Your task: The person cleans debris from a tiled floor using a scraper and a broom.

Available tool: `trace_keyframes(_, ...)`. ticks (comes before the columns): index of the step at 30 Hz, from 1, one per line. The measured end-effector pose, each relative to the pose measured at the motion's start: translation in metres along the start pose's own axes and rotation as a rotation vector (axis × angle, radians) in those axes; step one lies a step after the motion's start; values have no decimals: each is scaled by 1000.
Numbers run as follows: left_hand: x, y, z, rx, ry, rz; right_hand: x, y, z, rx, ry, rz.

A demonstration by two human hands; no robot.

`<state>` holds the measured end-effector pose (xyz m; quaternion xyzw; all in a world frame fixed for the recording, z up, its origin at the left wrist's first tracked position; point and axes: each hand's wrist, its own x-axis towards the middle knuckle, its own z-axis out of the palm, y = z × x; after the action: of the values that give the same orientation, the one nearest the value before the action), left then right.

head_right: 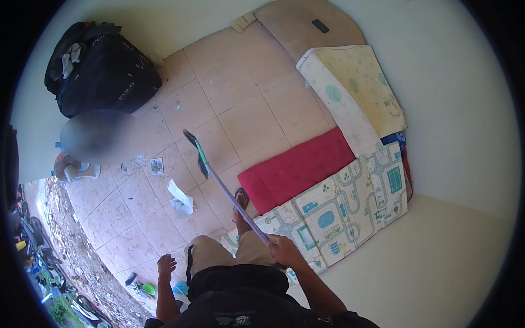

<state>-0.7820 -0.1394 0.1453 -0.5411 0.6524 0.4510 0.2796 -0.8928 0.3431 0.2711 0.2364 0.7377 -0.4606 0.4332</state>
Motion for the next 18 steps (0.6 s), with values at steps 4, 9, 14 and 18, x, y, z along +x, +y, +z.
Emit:
trace_keyframes(4, 4, -15, 0, -49, 54, -75, 9, -22, -97, -444, 351, -163)
trace_keyframes(9, 4, -53, 10, 9, 30, -203, 139, -65, -222, -643, 600, -28)
trace_keyframes(14, 15, -41, 39, 90, -36, -189, 307, -113, -273, -610, 602, 24)
trace_keyframes(18, 30, 8, 70, -30, 11, -194, 271, -141, -196, -762, 412, -131)
